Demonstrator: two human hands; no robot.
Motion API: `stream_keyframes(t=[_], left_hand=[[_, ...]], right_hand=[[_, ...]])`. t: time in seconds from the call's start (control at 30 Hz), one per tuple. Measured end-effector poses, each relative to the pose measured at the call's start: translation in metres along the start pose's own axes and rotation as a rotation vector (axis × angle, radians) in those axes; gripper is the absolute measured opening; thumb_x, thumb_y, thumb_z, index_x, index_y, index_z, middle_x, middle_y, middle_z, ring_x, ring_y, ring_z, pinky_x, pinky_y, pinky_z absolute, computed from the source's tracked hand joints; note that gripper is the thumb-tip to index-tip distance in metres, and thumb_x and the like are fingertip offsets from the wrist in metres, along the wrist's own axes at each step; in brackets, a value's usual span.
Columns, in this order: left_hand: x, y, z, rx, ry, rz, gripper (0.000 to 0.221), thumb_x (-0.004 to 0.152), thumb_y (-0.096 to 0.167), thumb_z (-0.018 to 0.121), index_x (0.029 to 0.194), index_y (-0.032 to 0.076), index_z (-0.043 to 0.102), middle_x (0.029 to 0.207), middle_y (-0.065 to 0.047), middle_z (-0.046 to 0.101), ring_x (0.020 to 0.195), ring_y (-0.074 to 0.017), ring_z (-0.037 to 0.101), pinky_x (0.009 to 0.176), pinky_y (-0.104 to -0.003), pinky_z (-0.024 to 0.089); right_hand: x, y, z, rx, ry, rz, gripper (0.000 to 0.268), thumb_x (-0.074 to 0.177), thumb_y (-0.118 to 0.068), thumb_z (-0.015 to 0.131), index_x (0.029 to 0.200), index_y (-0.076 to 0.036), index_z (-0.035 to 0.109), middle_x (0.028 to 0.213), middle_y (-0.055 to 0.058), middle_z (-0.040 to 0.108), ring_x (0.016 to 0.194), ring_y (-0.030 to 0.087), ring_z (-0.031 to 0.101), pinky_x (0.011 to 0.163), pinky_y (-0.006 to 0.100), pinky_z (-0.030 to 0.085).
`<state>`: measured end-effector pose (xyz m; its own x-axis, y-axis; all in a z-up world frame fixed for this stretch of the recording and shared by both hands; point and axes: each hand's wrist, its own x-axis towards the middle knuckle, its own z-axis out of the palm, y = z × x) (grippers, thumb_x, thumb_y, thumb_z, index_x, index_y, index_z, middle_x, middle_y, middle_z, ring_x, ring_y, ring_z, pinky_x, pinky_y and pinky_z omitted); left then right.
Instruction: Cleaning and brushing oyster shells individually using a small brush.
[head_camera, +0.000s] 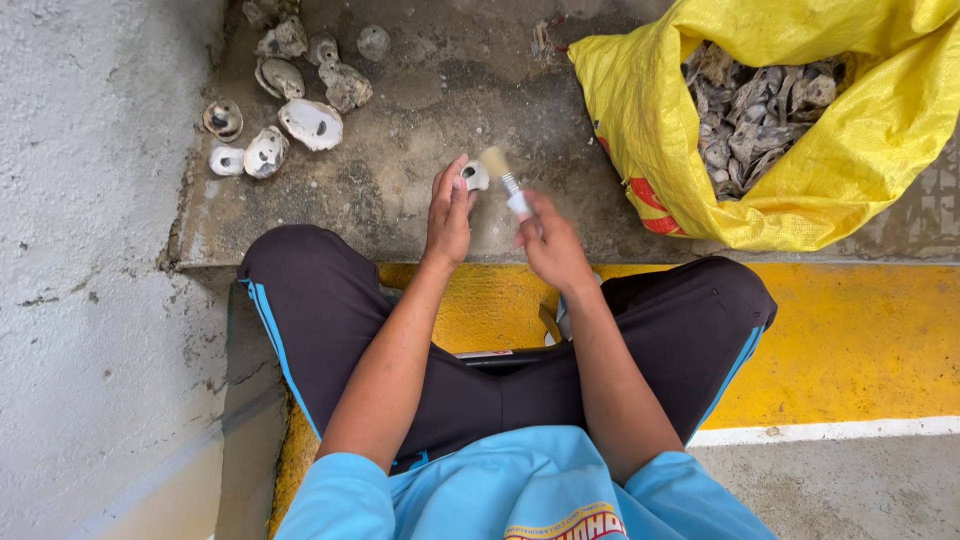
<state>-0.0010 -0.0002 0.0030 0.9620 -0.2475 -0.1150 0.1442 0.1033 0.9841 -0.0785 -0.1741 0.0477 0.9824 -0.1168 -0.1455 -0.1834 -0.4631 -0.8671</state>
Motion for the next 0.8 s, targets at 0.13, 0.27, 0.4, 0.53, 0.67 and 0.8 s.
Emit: stream_keyframes(t=[0.13, 0.27, 0.4, 0.53, 0.67, 0.8], left_hand=[[0.003, -0.01, -0.004, 0.25, 0.034, 0.076, 0.076, 0.109, 0.064, 0.024, 0.159, 0.009, 0.041, 0.159, -0.014, 0.039, 0.15, -0.0316, 0.043, 0.125, -0.049, 0.037], [-0.001, 0.0, -0.003, 0.019, -0.001, 0.014, 0.078, 0.105, 0.064, 0.032, 0.158, 0.008, 0.037, 0.159, -0.016, 0.032, 0.146, -0.0321, 0.044, 0.121, -0.049, 0.04], [0.0, 0.008, 0.0, 0.02, 0.006, -0.048, 0.074, 0.104, 0.06, 0.032, 0.155, 0.009, 0.04, 0.157, -0.013, 0.033, 0.142, -0.0292, 0.046, 0.116, -0.047, 0.043], [0.002, -0.009, -0.001, -0.07, -0.004, 0.003, 0.071, 0.107, 0.058, 0.037, 0.155, 0.006, 0.04, 0.156, -0.013, 0.038, 0.145, -0.0299, 0.047, 0.12, -0.048, 0.043], [0.008, -0.012, 0.001, -0.135, 0.024, 0.022, 0.054, 0.106, 0.03, 0.052, 0.153, 0.004, 0.042, 0.151, -0.013, 0.045, 0.135, -0.0267, 0.056, 0.111, -0.04, 0.052], [0.009, -0.01, 0.001, -0.185, 0.012, -0.02, 0.052, 0.094, -0.005, 0.061, 0.144, 0.0, 0.047, 0.143, -0.015, 0.052, 0.12, -0.0221, 0.067, 0.094, -0.029, 0.065]], right_hand=[[-0.004, -0.04, -0.003, -0.027, -0.29, 0.349, 0.046, 0.102, -0.023, 0.052, 0.146, -0.013, 0.051, 0.077, 0.006, 0.07, 0.065, 0.022, 0.064, 0.061, 0.042, 0.055], [-0.005, -0.023, 0.0, -0.144, 0.032, 0.076, 0.044, 0.104, -0.02, 0.055, 0.146, -0.007, 0.055, 0.087, 0.014, 0.072, 0.078, 0.025, 0.073, 0.073, 0.04, 0.057], [-0.005, -0.026, -0.002, -0.135, -0.13, 0.111, 0.045, 0.099, -0.018, 0.056, 0.143, -0.009, 0.057, 0.078, 0.015, 0.074, 0.073, 0.025, 0.075, 0.074, 0.04, 0.057], [0.0, -0.007, -0.006, -0.291, 0.162, 0.037, 0.044, 0.102, -0.016, 0.056, 0.145, -0.005, 0.055, 0.094, 0.018, 0.073, 0.079, 0.027, 0.074, 0.073, 0.039, 0.057], [0.001, -0.027, -0.022, -0.025, 0.203, 0.077, 0.035, 0.105, -0.017, 0.053, 0.138, -0.005, 0.056, 0.084, 0.009, 0.074, 0.074, 0.017, 0.076, 0.068, 0.034, 0.058], [-0.001, -0.03, -0.028, -0.053, 0.189, 0.147, 0.036, 0.105, -0.017, 0.054, 0.138, -0.004, 0.057, 0.078, 0.009, 0.073, 0.071, 0.018, 0.073, 0.067, 0.034, 0.055]])
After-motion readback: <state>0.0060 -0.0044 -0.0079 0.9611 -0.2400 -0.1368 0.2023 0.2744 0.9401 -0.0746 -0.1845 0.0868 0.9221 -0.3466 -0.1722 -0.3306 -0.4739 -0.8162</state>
